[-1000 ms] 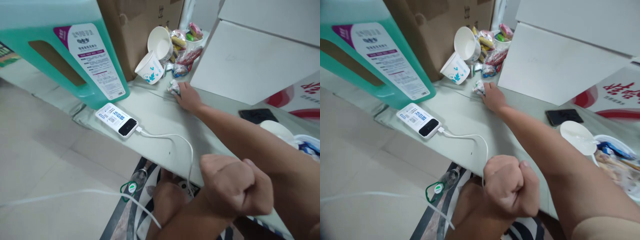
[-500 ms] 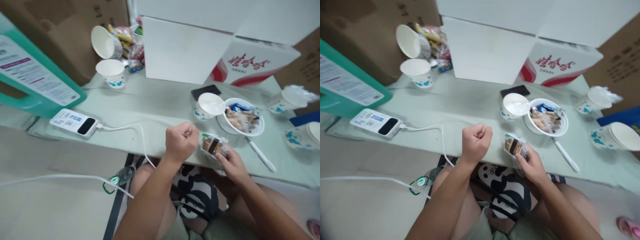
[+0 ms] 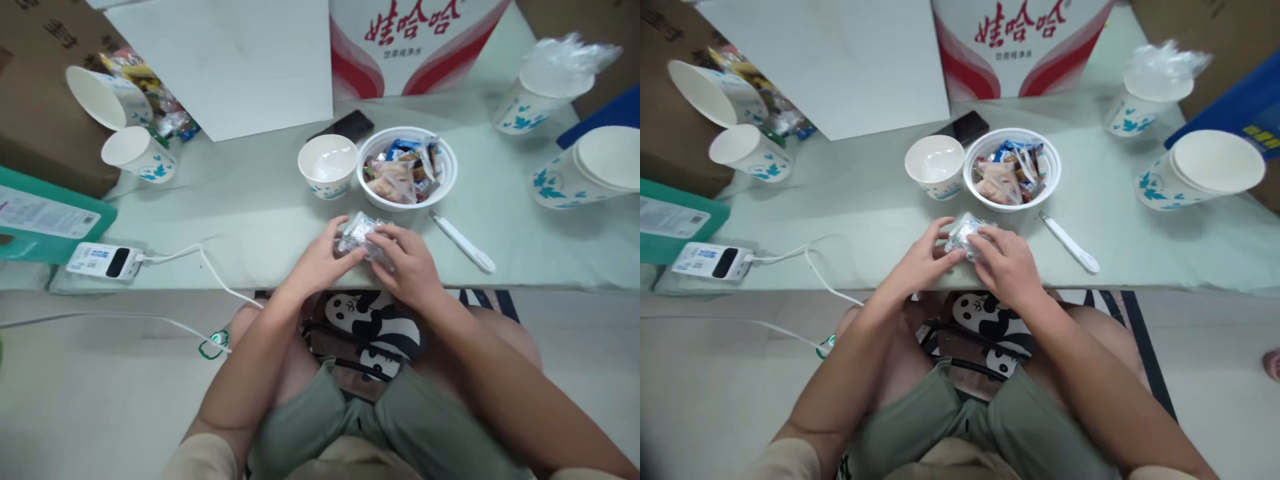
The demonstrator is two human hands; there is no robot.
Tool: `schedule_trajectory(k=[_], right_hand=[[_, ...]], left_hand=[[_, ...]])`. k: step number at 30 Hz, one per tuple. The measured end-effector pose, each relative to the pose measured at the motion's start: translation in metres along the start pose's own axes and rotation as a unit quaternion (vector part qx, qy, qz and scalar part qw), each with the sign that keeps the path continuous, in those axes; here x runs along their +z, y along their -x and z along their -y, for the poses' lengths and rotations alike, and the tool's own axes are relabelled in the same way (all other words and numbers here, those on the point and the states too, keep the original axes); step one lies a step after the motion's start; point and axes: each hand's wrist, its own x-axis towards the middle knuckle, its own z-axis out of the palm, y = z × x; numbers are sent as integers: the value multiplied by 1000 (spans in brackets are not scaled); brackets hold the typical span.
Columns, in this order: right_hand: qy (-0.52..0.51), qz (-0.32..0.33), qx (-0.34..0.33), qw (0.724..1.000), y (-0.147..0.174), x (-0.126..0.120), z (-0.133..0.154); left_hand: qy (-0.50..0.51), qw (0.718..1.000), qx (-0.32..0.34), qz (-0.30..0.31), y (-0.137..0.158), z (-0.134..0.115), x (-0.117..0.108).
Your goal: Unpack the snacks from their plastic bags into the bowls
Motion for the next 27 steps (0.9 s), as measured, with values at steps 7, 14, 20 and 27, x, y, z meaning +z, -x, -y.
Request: schedule_trajectory(k=[7, 14, 20, 27], right_hand=[[-91, -4, 95, 991, 6, -39, -30], [-46, 128, 5, 991, 22, -31, -49], [-58, 83, -7, 995, 7, -1, -28], [-155, 15, 108, 982, -19, 1, -20]], left_hand=[[-196, 976, 77, -56, -9, 1, 6], [-268, 944, 190, -39, -15, 2, 4], [-238, 952, 193, 7, -18, 5, 3], [-188, 958, 193, 96, -14, 2, -2]])
